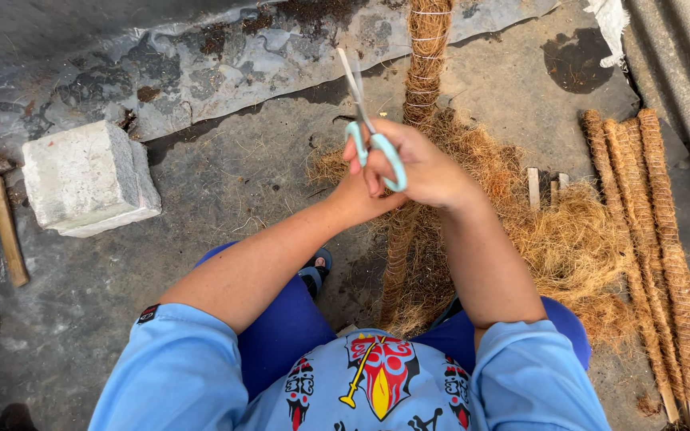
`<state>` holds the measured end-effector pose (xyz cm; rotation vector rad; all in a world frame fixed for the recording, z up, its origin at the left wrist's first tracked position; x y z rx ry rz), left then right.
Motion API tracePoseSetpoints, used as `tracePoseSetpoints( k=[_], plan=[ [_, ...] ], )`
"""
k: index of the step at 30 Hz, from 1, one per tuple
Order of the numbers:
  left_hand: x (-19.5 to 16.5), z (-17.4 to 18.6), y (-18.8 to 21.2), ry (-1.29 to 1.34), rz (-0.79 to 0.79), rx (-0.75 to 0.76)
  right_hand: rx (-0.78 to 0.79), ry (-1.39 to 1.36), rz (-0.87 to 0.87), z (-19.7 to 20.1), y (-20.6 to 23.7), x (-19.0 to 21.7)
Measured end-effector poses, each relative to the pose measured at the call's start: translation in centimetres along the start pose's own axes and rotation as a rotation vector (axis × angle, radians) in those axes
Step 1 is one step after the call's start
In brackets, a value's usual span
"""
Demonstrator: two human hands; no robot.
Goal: The person sits on the ground holding a pole wrapped in coconut coir fiber and uses scissors to trim off loose excess fibers along its length. They rotate the pole to reach new sections and continue cutting the protruding fibers, with finished coir-wrapped poles stacked nearby.
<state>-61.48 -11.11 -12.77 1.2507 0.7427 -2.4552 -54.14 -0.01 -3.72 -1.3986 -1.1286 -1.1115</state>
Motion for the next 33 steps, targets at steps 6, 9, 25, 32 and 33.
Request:
tracePoseSetpoints(
  k=[6, 9, 25, 32, 33],
  plan=[
    [-0.1, 0.8, -0.3, -0.12, -0.032, 0.01, 0.012, -0.19, -0.12, 2.9, 1.1, 0.9],
    [0.2, 0.5, -0.5, -0.201, 0.113, 0.109, -0.076, -0.31, -0.194, 2.8, 0.9, -0.4],
    [-0.4, 0.0, -1.0, -0.293, 0.118, 0.088, -0.169, -0.253, -0.19, 3.2, 1.7, -1.6],
    [0.2, -1.1, 0.1, -0.185, -0.019, -0.122, -0.223, -0.113, -0.311, 0.8, 1.8, -2.3],
    [0.2, -1.2, 0.3, -0.236, -0.146, -0.187, -0.234, -0.153, -0.309, 0.6, 1.7, -2.5]
  ],
)
Point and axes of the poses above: each hand's wrist, its own y-axis away from the middle knuckle, its own z-axis out of the back of the hand, x = y × z, the point moved 1 cm from there along -y, towards the middle knuckle, and after that the axes turned 12 degrees about -x, right-handed, at the moved point
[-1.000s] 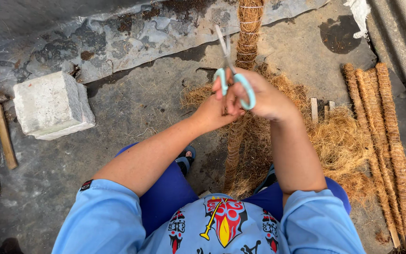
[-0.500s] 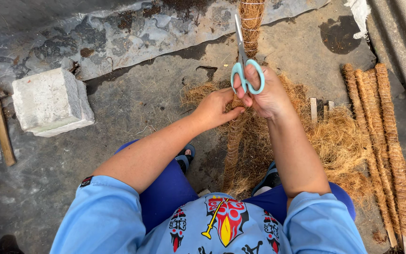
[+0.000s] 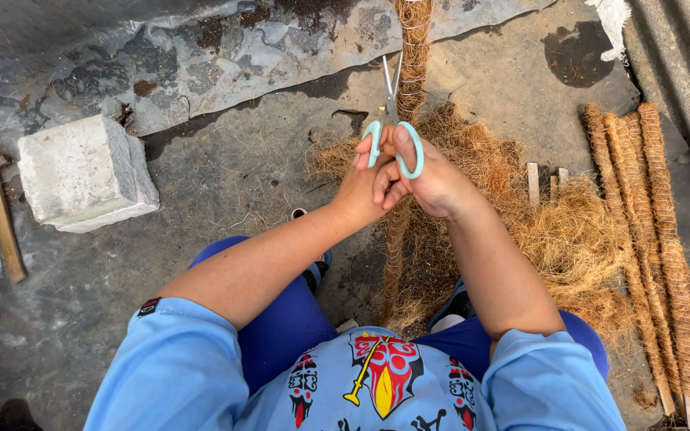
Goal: The person sits on the ground holding a pole wrapped in coconut coir fiber and uses scissors to trim off loose excess fibers along its length. They rotate the pole to reach new sections and continue cutting the protruding fibers, with finished coir-wrapped poles stacked nearby.
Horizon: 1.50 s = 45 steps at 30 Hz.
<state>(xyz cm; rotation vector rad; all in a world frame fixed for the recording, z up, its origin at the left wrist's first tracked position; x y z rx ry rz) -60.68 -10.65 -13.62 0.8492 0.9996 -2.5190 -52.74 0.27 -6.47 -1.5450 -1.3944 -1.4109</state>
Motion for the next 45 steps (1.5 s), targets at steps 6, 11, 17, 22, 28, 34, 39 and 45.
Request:
tracePoseSetpoints(
  k=[6, 11, 17, 22, 28, 34, 39, 45],
  plan=[
    [-0.3, -0.8, 0.8, -0.009, 0.165, 0.06, -0.035, -0.151, 0.013, 0.2, -0.6, -0.2],
    [-0.8, -0.6, 1.1, -0.141, -0.002, 0.056, -0.089, -0.256, 0.042, 0.1, -0.5, -0.5],
    [-1.1, -0.2, 0.9, -0.159, 0.136, 0.112, -0.224, -0.235, 0.073, -0.1, -0.6, -1.3],
    [-0.7, -0.3, 0.8, -0.105, 0.164, 0.232, 0.022, -0.106, 0.017, 0.0, 0.7, -1.0],
    [0.2, -1.2, 2.0, 0.201, 0.309, 0.278, 0.159, -0.053, -0.035, -0.6, 2.7, -0.7],
    [0.4, -0.6, 1.6, 0.062, 0.206, -0.007, 0.11, 0.01, -0.058, -1.0, 3.8, -1.8],
    [0.9, 0.4, -0.2, 0.029, 0.318, 0.063, 0.228, 0.149, 0.0, 2.8, 3.6, -1.0],
    [0.5, 0.9, -0.2, -0.064, 0.094, -0.084, -0.075, 0.803, 0.392, 7.7, 4.8, 2.8]
  ],
)
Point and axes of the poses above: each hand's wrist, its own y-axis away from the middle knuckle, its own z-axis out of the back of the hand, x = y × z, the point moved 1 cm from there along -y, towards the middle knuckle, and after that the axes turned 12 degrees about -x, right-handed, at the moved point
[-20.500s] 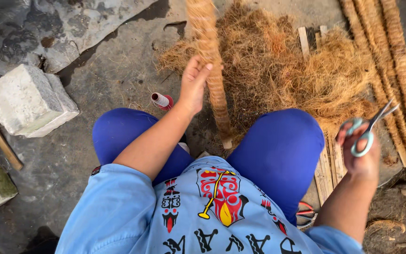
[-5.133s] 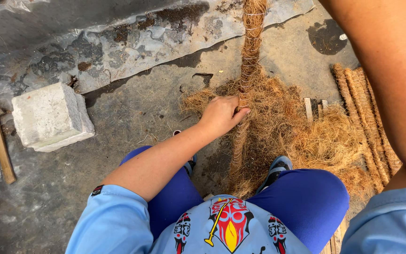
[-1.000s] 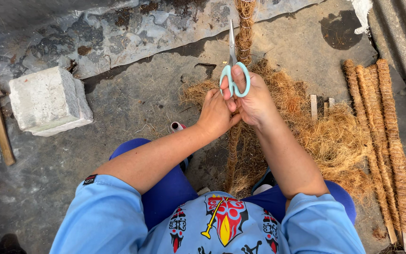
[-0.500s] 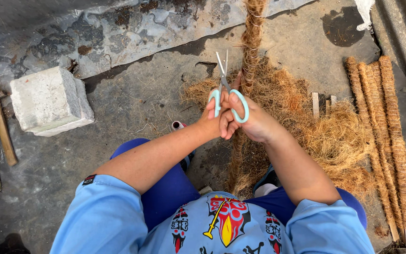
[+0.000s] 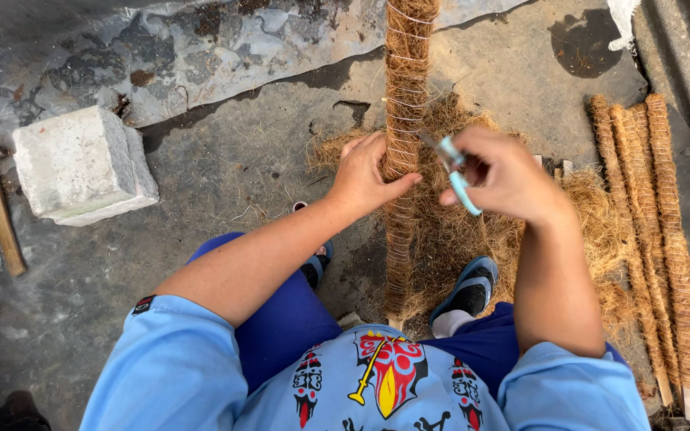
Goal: The person sits on the ground holding a pole wrapped in coconut coir fiber and uses scissors to trim off loose excess fibers along its length. They rotate the pole to reach new sections and continue cutting the protruding fibers, with finished coir-wrapped poles stacked nearby.
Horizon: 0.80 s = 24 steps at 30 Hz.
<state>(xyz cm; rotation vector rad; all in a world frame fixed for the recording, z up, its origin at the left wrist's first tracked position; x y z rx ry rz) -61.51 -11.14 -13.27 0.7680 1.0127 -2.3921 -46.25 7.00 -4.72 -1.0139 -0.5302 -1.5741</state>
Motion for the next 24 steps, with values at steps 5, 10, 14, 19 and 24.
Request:
tracePoseSetpoints(
  k=[5, 10, 14, 19, 24],
  plan=[
    [-0.5, 0.3, 0.0, 0.092, 0.196, 0.109, -0.643, 0.866, 0.371, 1.0, 0.5, 0.8],
    [-1.7, 0.5, 0.1, 0.101, 0.169, 0.079, -0.708, 1.017, 0.38, -0.5, -0.5, -0.3],
    [-2.6, 0.4, 0.4, 0.075, 0.072, 0.03, -0.739, 0.974, 0.417, -0.6, -1.3, -0.7],
    [-3.0, 0.8, 0.4, 0.071, 0.045, 0.01, -0.742, 0.98, 0.503, 0.2, -2.1, -0.7],
    [-2.9, 0.9, 0.5, 0.027, 0.044, 0.011, -0.743, 1.001, 0.562, 1.1, -2.2, -1.3]
  ],
)
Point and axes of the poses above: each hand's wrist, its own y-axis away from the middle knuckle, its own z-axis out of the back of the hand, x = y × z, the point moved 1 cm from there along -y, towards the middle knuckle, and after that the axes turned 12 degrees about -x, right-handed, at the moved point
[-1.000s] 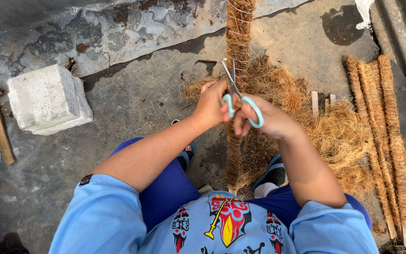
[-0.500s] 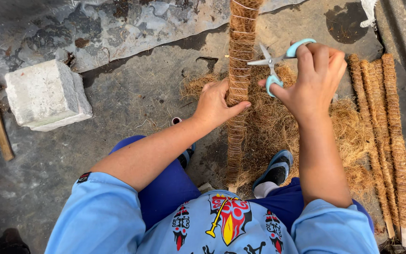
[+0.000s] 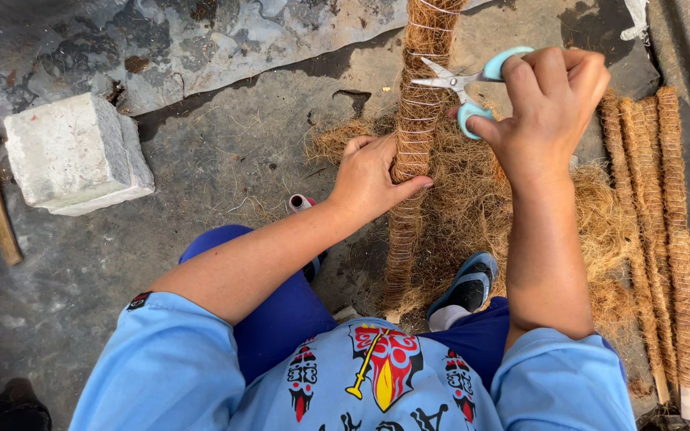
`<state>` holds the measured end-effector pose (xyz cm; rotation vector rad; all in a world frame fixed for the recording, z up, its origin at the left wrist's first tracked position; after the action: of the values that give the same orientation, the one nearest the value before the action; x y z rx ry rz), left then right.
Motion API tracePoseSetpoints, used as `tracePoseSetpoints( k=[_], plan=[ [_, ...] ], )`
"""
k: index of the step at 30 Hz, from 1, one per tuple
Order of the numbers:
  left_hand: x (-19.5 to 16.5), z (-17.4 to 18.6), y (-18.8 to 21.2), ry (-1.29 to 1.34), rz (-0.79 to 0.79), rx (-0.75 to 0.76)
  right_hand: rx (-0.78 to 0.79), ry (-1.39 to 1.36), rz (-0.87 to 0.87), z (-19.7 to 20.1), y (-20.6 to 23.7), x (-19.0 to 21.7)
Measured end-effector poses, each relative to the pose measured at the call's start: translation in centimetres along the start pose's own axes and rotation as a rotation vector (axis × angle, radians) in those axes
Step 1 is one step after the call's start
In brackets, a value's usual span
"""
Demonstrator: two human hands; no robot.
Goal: The person sits on the ground holding a pole wrapped in coconut coir fiber and uses scissors to trim off loose excess fibers along its length. They rotate the pole to reach new sections and continue cutting the protruding fibers, with finished coir-wrapped poles stacked nearby.
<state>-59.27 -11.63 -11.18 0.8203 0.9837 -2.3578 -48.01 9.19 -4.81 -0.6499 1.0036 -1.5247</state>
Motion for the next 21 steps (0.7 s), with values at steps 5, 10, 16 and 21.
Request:
tracePoseSetpoints(
  k=[5, 10, 16, 21],
  plan=[
    [0.3, -0.3, -0.1, -0.002, 0.003, -0.001, 0.063, -0.035, 0.026, 0.2, -0.4, -0.9],
    [0.6, -0.2, -0.5, -0.023, 0.001, -0.004, 0.041, -0.073, 0.028, 1.4, -2.1, -0.1],
    [0.5, -0.6, -0.4, -0.032, 0.006, 0.027, -0.003, 0.041, 0.093, 1.2, -3.2, 1.3],
    [0.7, -0.9, -0.5, -0.045, -0.006, 0.024, 0.044, -0.041, 0.087, 0.2, -1.8, 0.3]
  ],
)
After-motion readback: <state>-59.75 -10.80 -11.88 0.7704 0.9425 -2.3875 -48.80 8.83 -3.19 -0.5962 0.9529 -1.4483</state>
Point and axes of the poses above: each hand's wrist, its own y-axis away from the middle knuckle, its own z-axis out of the back of the hand, x = y × z, the point moved 1 cm from there along -y, towards the middle knuckle, and after that the axes turned 12 degrees about -x, right-handed, at the moved point
